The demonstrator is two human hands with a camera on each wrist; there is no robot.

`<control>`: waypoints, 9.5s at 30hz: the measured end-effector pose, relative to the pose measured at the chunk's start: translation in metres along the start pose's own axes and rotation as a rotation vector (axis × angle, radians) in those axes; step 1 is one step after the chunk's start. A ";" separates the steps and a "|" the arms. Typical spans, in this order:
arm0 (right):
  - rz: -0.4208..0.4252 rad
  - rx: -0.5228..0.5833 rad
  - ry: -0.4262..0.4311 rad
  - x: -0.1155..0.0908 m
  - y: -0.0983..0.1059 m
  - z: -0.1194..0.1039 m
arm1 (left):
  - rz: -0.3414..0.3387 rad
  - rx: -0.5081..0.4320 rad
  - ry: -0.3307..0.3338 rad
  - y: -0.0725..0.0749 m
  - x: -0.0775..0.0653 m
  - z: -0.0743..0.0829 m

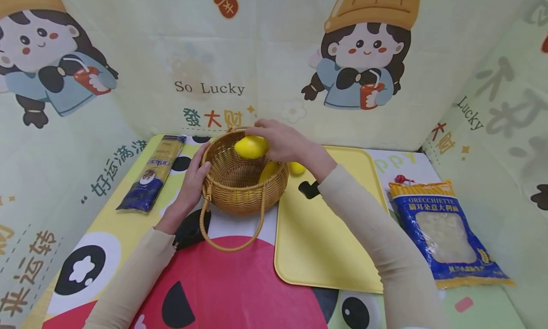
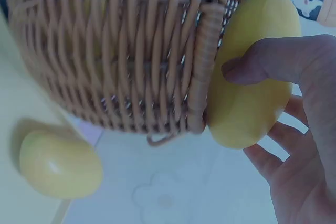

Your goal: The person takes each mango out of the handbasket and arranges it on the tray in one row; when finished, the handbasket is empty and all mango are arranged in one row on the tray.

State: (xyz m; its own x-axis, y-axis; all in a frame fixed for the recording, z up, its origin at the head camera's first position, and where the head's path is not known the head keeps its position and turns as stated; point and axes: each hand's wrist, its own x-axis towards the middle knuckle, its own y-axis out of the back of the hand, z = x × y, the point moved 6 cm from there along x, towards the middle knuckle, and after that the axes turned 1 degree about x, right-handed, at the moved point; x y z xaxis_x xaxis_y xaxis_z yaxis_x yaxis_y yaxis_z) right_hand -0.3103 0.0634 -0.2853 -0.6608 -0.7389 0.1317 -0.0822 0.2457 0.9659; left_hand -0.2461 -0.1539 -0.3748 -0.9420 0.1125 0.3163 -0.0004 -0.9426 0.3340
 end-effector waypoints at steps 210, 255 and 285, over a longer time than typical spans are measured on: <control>-0.526 -0.024 -0.191 0.016 -0.063 -0.013 | -0.008 -0.025 0.002 0.003 0.003 0.002; -0.506 -0.019 -0.182 0.021 -0.072 -0.010 | -0.005 -0.021 -0.008 0.003 0.000 0.002; -0.570 -0.073 -0.148 0.022 -0.090 -0.010 | 0.000 -0.008 0.003 0.002 -0.001 0.002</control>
State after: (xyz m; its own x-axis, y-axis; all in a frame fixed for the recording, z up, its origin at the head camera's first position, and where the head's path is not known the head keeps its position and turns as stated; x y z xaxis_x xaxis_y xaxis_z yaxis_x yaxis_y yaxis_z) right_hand -0.3103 0.0188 -0.3667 -0.6249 -0.6453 -0.4394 -0.4064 -0.2117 0.8888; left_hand -0.2448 -0.1549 -0.3725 -0.9429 0.1120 0.3137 -0.0036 -0.9451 0.3267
